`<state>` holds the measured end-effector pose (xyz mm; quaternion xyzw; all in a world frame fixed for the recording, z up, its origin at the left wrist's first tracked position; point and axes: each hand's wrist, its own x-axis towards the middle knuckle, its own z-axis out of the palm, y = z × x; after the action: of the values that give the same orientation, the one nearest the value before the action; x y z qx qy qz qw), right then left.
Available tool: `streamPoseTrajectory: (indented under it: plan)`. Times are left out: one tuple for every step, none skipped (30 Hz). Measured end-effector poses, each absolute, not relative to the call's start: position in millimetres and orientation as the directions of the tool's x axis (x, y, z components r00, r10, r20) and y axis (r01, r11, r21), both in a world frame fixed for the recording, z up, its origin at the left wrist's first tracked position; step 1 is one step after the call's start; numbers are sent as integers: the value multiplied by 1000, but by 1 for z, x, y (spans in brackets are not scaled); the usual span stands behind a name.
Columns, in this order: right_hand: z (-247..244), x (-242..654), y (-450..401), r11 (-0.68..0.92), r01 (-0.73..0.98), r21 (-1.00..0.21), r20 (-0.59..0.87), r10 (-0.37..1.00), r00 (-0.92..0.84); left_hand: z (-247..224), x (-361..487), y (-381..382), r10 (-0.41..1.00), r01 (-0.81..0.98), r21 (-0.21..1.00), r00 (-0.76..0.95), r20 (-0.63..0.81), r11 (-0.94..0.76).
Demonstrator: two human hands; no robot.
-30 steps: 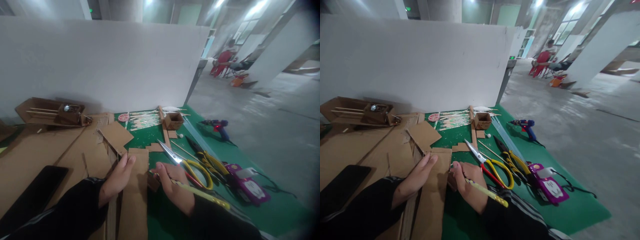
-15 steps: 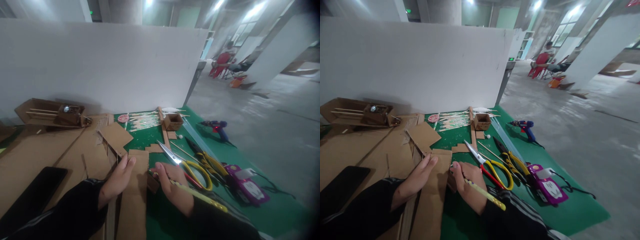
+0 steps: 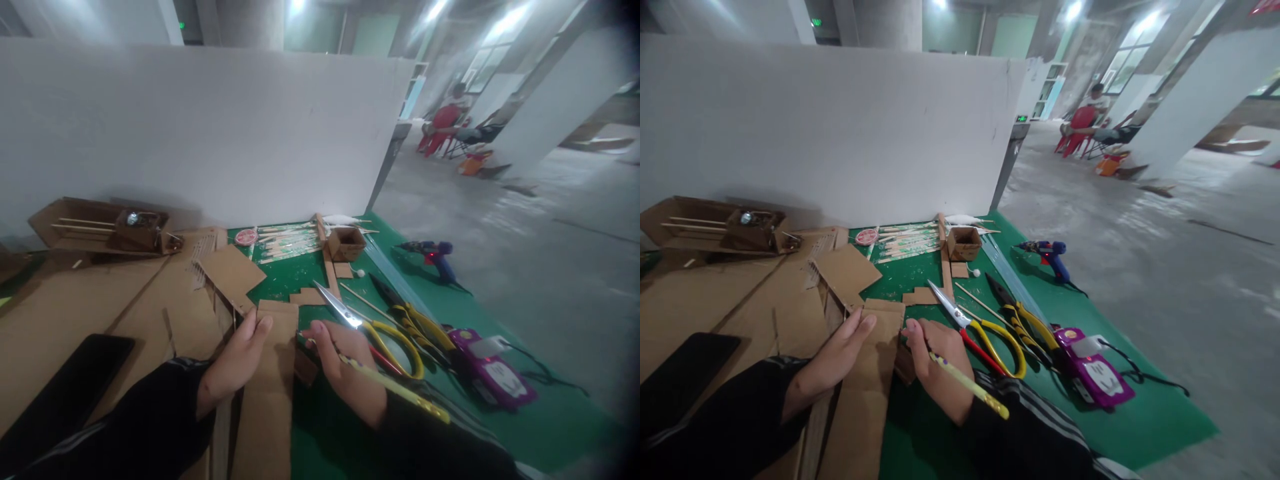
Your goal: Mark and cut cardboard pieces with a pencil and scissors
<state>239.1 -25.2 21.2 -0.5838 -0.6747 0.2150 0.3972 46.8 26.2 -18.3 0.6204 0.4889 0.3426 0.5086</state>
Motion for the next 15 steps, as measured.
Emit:
streamPoseTrajectory:
  plan:
    - [22, 239, -25, 223, 615, -756, 282, 959, -2, -18, 47, 26, 954, 252, 968, 291, -71, -5]
    - [22, 239, -25, 221, 613, -758, 280, 960, 0, -18, 47, 26, 954, 246, 969, 292, -70, -4]
    - [23, 240, -25, 222, 611, -760, 280, 960, 0, -17, 48, 25, 954, 241, 970, 291, -70, -2]
    - [23, 240, -24, 225, 608, -761, 284, 959, 1, -17, 48, 25, 954, 239, 971, 291, -70, -2]
    - [23, 240, -24, 227, 606, -763, 287, 958, 3, -16, 48, 25, 954, 238, 971, 292, -69, -2]
    - [23, 240, -24, 228, 604, -764, 292, 956, 8, -16, 49, 25, 953, 239, 971, 294, -68, -4]
    - [23, 240, -23, 229, 601, -766, 297, 955, 14, -15, 49, 25, 952, 240, 971, 298, -66, -8]
    - [23, 240, -22, 228, 596, -770, 299, 954, 22, -14, 49, 25, 950, 240, 971, 304, -65, -11]
    - [23, 240, -22, 229, 589, -775, 302, 953, 27, -14, 49, 24, 949, 239, 971, 309, -66, -11]
    - [23, 240, -21, 232, 585, -777, 308, 951, 31, -13, 49, 24, 947, 238, 971, 313, -68, -9]
    - [23, 240, -20, 238, 582, -778, 312, 950, 28, -13, 49, 24, 947, 239, 971, 315, -69, -9]
    - [23, 241, -20, 245, 582, -775, 317, 948, 23, -13, 49, 23, 946, 239, 971, 317, -66, -12]
    - [24, 241, -19, 250, 586, -771, 319, 948, 15, -12, 49, 23, 946, 238, 971, 318, -64, -14]
    - [24, 241, -19, 254, 591, -766, 319, 948, 7, -12, 49, 23, 946, 238, 971, 319, -63, -16]
    - [25, 241, -18, 255, 594, -763, 317, 948, 0, -12, 49, 22, 946, 239, 971, 318, -63, -16]
